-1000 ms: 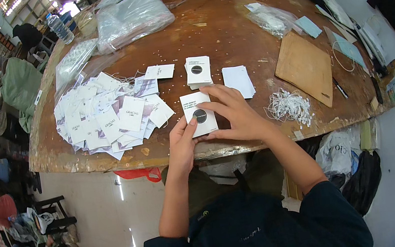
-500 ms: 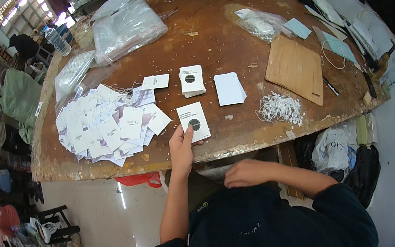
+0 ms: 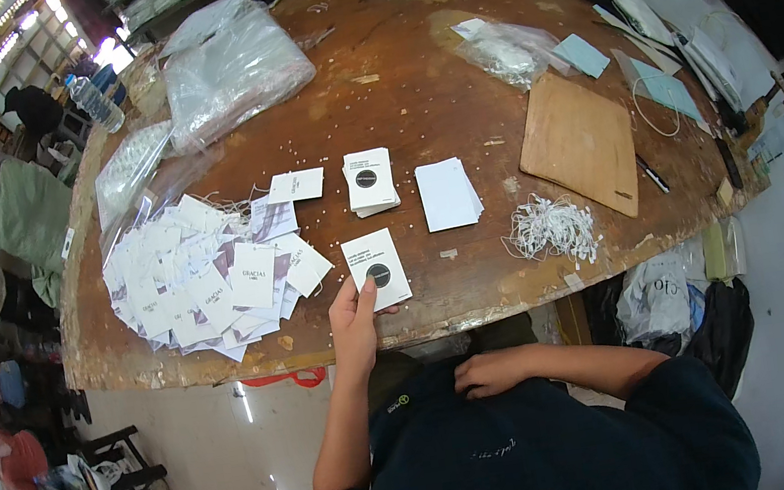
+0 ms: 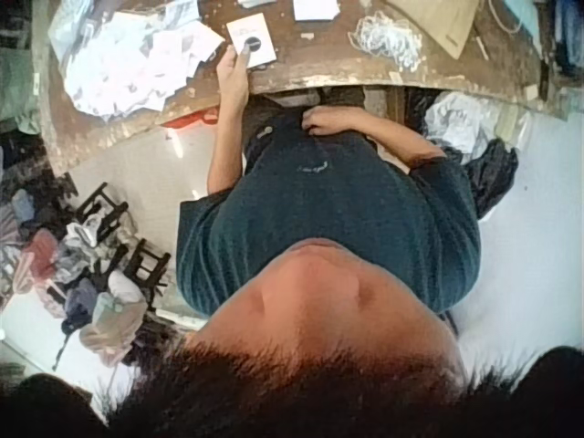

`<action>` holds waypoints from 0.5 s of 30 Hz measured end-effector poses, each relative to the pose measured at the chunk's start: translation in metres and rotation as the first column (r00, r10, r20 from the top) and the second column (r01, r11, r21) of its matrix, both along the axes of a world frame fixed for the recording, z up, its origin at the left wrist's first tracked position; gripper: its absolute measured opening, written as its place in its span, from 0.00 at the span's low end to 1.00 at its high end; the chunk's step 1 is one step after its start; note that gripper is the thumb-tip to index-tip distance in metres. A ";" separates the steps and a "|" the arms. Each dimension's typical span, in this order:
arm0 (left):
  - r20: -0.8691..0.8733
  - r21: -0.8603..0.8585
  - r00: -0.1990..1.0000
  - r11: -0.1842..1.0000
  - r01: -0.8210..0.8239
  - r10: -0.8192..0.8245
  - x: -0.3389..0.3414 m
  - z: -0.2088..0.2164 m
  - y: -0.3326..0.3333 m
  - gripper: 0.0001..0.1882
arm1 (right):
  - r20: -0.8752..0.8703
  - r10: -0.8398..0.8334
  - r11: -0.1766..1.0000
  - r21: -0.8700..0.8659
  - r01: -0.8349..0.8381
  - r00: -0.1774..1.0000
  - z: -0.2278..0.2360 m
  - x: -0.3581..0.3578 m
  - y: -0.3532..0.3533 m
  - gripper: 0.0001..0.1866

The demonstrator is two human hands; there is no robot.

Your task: The person repeatedly picks up small white cards and thin white strings from a wooden table, inserts the strings into the cards, and places the assembled units into a growing stack. The person handles the cards and strings by hand throughout the clip.

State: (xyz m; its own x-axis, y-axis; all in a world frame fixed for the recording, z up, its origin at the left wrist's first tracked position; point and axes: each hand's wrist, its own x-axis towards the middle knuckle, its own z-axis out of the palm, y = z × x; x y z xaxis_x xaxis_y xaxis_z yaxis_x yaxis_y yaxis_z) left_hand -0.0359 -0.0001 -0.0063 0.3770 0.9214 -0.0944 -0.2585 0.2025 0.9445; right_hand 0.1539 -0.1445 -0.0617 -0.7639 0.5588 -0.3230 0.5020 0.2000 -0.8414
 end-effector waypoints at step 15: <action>-0.086 0.111 0.995 0.993 -0.035 0.045 0.001 0.004 -0.006 0.14 | 0.210 -0.054 0.789 0.608 -0.087 0.976 -0.005 -0.009 -0.020 0.08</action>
State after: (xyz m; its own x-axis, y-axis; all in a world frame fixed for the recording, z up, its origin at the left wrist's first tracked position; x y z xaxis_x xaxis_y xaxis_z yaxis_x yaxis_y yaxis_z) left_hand -0.0346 -0.0063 -0.0027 0.3346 0.9421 -0.0234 -0.1794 0.0880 0.9798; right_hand 0.1444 -0.1646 -0.0663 -0.7299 0.6801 -0.0680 0.6400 0.6452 -0.4173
